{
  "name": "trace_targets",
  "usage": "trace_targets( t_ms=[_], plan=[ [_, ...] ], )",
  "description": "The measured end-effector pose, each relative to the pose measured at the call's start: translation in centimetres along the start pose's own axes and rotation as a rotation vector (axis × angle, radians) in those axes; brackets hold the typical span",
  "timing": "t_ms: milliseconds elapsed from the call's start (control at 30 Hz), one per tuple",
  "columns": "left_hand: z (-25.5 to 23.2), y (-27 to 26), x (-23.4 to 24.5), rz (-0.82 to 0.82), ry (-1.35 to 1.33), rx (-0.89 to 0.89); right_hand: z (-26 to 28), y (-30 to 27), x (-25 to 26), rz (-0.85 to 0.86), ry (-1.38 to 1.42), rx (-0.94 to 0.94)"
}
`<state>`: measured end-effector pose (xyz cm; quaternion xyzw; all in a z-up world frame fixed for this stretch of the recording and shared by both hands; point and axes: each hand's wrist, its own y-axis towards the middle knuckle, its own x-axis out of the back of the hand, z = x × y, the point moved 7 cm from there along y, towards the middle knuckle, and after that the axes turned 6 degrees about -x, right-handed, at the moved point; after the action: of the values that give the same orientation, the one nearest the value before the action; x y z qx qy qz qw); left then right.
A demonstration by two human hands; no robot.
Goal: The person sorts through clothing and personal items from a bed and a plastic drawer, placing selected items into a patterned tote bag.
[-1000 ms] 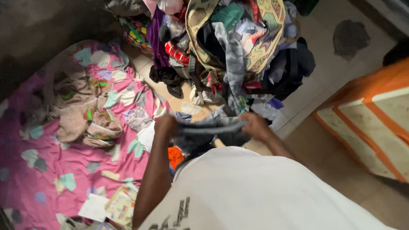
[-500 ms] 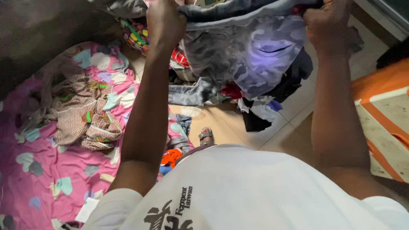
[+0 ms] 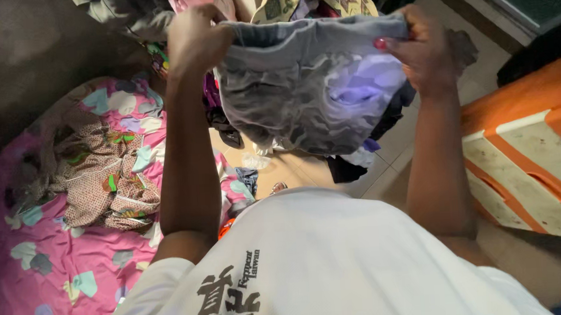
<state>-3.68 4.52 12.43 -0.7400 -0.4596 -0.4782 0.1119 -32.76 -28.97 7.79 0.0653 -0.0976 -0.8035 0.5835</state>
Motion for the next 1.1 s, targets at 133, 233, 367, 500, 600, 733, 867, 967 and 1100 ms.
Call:
trace_targets(
  t_ms=[133, 233, 367, 500, 600, 733, 867, 967, 1100],
  plan=[
    [1.6, -0.2, -0.2, 0.105, -0.036, 0.096, 0.2, 0.3, 0.4, -0.131, -0.371, -0.071],
    [-0.7, -1.0, 0.0, 0.088, -0.029, -0.223, 1.0, -1.5, 0.4, -0.021, -0.29, -0.054],
    [-0.5, -1.7, 0.1, 0.531, -0.71, -0.081, -0.4, -5.0, 3.7, 0.027, 0.063, -0.271],
    [-0.8, 2.2, -3.8, 0.824, -1.122, -0.165, -2.3, -1.4, 6.5, 0.135, 0.16, -0.303],
    [4.4, 12.3, -11.0, 0.474, -0.895, -0.128, -5.0, 4.2, 10.5, -0.178, -0.067, -0.342],
    [6.1, 22.8, -18.8, 0.083, -0.383, -0.685, -11.2, 16.2, 11.6, -0.268, -0.07, -0.21],
    [10.8, 24.9, -26.0, 0.119, -0.646, 0.185, -18.2, 21.4, 13.1, -0.246, 0.024, -0.148],
    [10.0, 23.4, -25.5, 0.018, -0.54, 0.318, -21.2, 22.1, 13.5, -0.235, -0.024, -0.149],
    [2.7, 20.8, -22.7, 0.017, 0.048, -0.034, -20.3, 23.1, 9.3, -0.136, -0.166, -0.098]
  ],
)
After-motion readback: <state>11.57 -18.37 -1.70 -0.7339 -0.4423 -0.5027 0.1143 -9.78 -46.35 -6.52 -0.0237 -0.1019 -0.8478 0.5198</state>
